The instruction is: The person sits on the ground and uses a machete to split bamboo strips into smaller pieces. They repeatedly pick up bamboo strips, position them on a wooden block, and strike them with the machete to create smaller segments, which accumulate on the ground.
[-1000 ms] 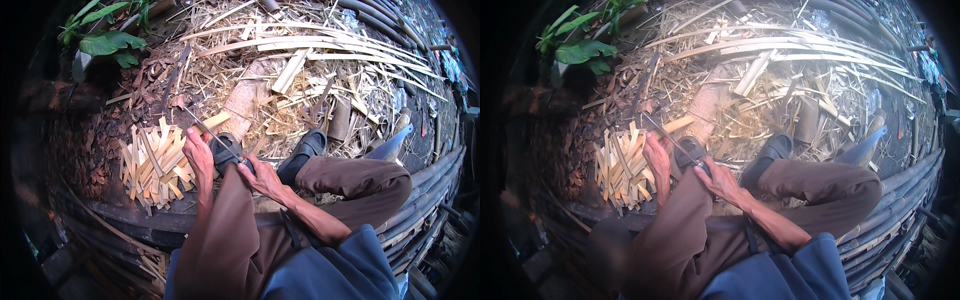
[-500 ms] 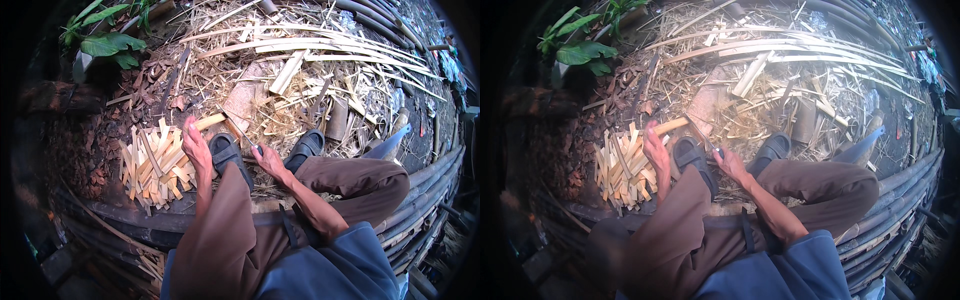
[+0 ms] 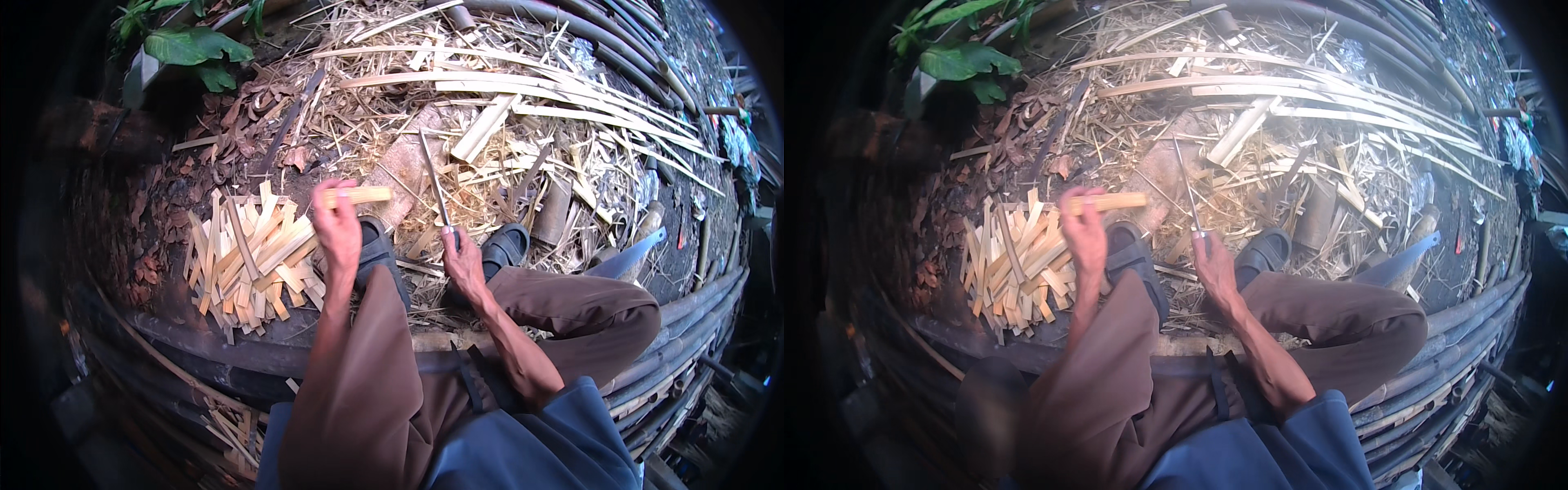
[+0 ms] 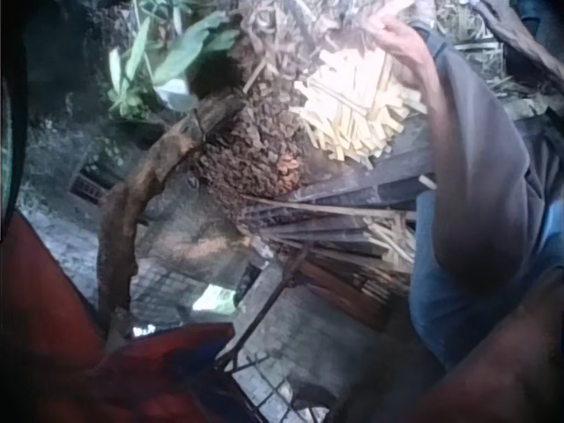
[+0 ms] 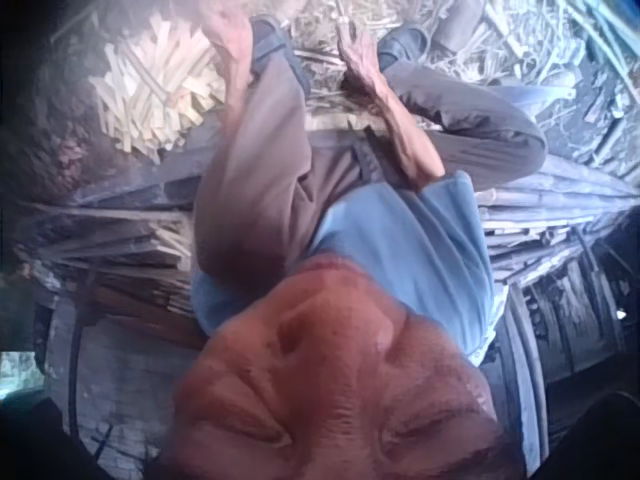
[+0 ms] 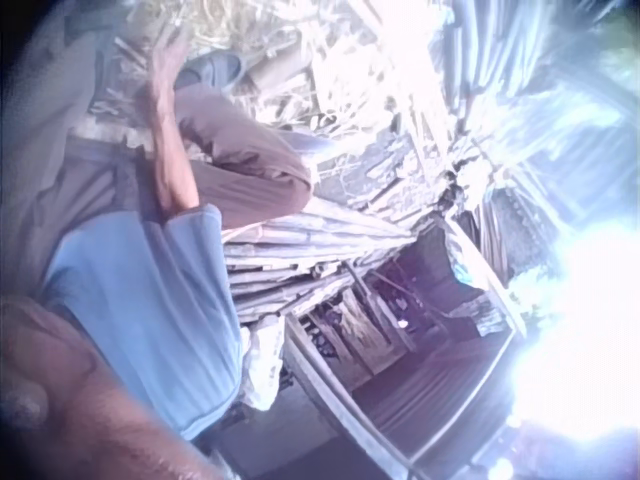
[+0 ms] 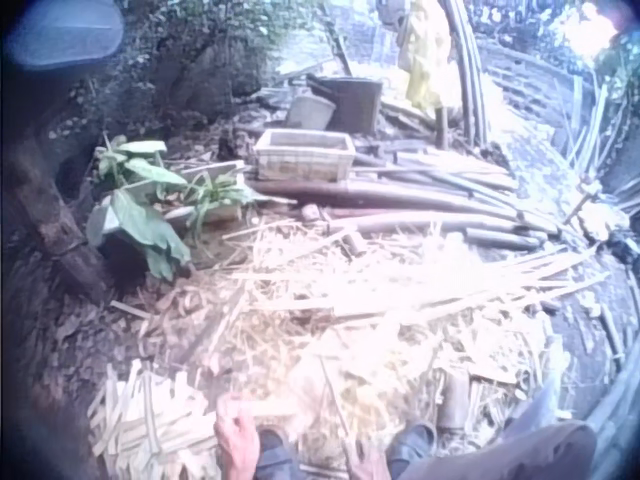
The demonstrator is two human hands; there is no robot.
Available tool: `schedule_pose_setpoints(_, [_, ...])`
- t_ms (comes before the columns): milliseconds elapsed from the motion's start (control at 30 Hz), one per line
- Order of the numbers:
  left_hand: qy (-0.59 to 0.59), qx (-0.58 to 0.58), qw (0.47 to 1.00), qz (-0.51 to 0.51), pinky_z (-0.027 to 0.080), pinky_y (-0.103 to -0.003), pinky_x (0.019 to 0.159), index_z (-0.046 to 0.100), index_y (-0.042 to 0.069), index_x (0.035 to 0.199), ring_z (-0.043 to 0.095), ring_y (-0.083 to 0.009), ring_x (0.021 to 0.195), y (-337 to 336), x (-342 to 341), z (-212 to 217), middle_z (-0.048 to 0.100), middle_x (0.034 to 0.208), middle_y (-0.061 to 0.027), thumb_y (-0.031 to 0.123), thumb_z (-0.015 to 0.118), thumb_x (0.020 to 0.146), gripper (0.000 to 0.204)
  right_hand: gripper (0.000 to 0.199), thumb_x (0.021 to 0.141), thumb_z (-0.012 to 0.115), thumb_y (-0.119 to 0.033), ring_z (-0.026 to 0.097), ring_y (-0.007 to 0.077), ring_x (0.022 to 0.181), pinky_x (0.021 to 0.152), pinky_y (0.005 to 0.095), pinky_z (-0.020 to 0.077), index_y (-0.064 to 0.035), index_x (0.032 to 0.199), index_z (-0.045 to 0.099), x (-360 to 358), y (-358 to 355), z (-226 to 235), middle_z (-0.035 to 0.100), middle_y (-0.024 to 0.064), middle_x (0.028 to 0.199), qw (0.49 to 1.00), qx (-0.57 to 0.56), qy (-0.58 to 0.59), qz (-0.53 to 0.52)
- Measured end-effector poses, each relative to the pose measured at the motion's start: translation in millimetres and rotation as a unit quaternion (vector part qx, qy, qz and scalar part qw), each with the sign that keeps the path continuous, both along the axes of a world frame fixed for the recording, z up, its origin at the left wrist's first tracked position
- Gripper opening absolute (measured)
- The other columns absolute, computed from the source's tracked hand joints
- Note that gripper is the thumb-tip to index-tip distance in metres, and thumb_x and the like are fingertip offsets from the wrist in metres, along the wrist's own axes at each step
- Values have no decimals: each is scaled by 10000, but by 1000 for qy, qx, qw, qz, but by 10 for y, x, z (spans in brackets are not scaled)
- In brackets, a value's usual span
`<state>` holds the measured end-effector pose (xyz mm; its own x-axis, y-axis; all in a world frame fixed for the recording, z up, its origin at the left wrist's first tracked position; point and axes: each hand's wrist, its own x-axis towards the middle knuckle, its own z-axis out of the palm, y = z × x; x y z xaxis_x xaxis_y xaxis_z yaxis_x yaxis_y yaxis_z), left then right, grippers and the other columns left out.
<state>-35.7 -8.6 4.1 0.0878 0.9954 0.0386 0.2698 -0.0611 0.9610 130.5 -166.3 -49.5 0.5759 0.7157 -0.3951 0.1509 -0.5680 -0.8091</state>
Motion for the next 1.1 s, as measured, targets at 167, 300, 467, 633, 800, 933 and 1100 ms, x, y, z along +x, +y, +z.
schedule_pose_setpoints(167, [-26, 66, 993, -92, 523, -341, 855, 408, -23, 1396, 663, -240, 968, 25, 94, -184, 676, 1135, -153, 61, 493, 992, 421, 383, 970, 574, -264, 626, 174, 714, 683, 331, 505, -10, 1257, 576, -1, 330, 875, 660, 139, 791, 992, 70, 94, 50])
schedule_pose_setpoints(300, [48, 10, 986, -162, 516, -341, 836, 544, 15, 1254, 664, -226, 951, 100, 142, 13, 684, 1052, -111, 114, 628, 950, 330, 508, 951, 534, -157, 588, 129, 708, 687, 297, 499, -54, 1443, 463, -83, 497, 1350, 663, 107, 844, 983, 111, 85, 116])
schedule_pose_setpoints(467, [32, 27, 973, -228, 512, -364, 778, 602, 44, 1075, 657, -229, 872, 25, 150, 68, 670, 977, -104, 146, 703, 902, 225, 533, 988, 480, -162, 474, 73, 647, 601, 268, 423, -101, 1512, 408, -197, 554, 1625, 523, 8, 742, 969, 125, 149, 153])
schedule_pose_setpoints(633, [38, 52, 965, -255, 471, -359, 655, 510, 45, 1042, 562, -253, 717, -49, 199, 101, 556, 872, -125, 57, 701, 886, 246, 487, 1089, 344, -379, 357, 50, 535, 488, 248, 318, -90, 1462, 459, -244, 468, 1443, 364, -57, 618, 961, 98, 238, 100])
schedule_pose_setpoints(800, [-8, 96, 961, -259, 513, -409, 714, 522, 40, 1193, 640, -344, 824, -87, 227, 59, 593, 936, -155, -82, 692, 820, 428, 383, 1067, 402, -454, 473, 84, 471, 405, 238, 383, -105, 925, 472, -227, 439, 1349, 508, -5, 636, 949, 56, 301, 73])
schedule_pose_setpoints(933, [8, 122, 959, -258, 529, -404, 715, 516, 45, 1224, 651, -355, 843, -98, 258, 47, 599, 967, -175, -92, 685, 818, 460, 390, 1064, 404, -465, 476, 85, 472, 394, 242, 386, -106, 929, 475, -220, 446, 1415, 511, -2, 643, 947, 51, 309, 70])
schedule_pose_setpoints(1100, [-5, 132, 958, -255, 528, -405, 703, 516, 39, 1218, 654, -351, 837, -90, 278, 59, 599, 974, -182, -115, 673, 813, 461, 394, 1058, 411, -478, 480, 90, 470, 388, 245, 395, -109, 945, 489, -211, 445, 1385, 517, -2, 656, 949, 48, 303, 69])
